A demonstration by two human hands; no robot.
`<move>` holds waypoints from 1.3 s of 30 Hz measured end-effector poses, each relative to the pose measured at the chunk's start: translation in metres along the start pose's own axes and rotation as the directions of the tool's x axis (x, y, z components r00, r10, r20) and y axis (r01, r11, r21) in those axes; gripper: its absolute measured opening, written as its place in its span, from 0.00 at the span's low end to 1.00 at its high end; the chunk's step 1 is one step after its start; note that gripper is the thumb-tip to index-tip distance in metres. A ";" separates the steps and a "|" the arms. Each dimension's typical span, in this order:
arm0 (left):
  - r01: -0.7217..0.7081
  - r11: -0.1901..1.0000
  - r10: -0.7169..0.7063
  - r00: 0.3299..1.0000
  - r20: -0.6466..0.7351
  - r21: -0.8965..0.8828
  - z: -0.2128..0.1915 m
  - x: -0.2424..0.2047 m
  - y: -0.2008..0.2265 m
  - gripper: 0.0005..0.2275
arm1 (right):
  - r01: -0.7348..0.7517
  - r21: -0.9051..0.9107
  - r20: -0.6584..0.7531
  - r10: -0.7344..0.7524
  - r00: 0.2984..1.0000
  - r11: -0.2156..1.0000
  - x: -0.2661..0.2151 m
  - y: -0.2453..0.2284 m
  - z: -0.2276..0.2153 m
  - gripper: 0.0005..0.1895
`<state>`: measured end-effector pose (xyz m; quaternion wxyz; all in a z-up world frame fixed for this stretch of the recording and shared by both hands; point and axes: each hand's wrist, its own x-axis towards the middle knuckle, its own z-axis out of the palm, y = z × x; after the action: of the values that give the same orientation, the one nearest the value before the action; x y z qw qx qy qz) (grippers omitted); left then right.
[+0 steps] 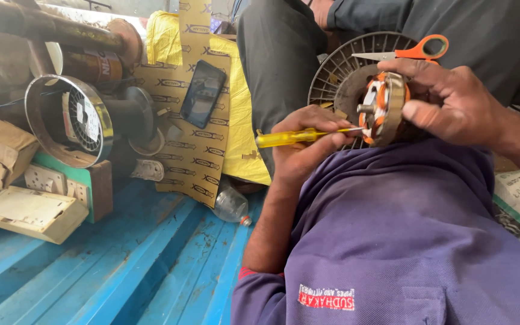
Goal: Repairing and rewiring the stator of an electric fan motor using hand tools.
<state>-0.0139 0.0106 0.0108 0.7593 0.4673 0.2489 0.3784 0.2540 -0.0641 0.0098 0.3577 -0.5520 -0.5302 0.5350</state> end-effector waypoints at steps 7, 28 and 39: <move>0.056 0.997 -0.055 0.998 -0.024 0.058 0.007 -0.006 -0.011 0.06 | -0.189 0.201 0.072 0.178 0.981 0.961 0.002 0.008 -0.005 0.30; 0.100 0.992 -0.103 0.994 -0.037 -0.083 0.013 -0.002 -0.031 0.06 | -0.084 0.066 0.135 0.074 0.988 0.994 0.006 0.001 -0.011 0.41; 0.104 0.988 -0.113 0.991 -0.074 -0.111 0.000 -0.006 -0.026 0.04 | -0.052 0.017 0.195 0.047 0.980 0.999 0.007 0.009 -0.010 0.52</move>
<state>-0.0088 -0.0019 -0.0128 0.7921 0.3962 0.2836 0.3677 0.2651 -0.0573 0.0010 0.2966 -0.5061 -0.5429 0.6010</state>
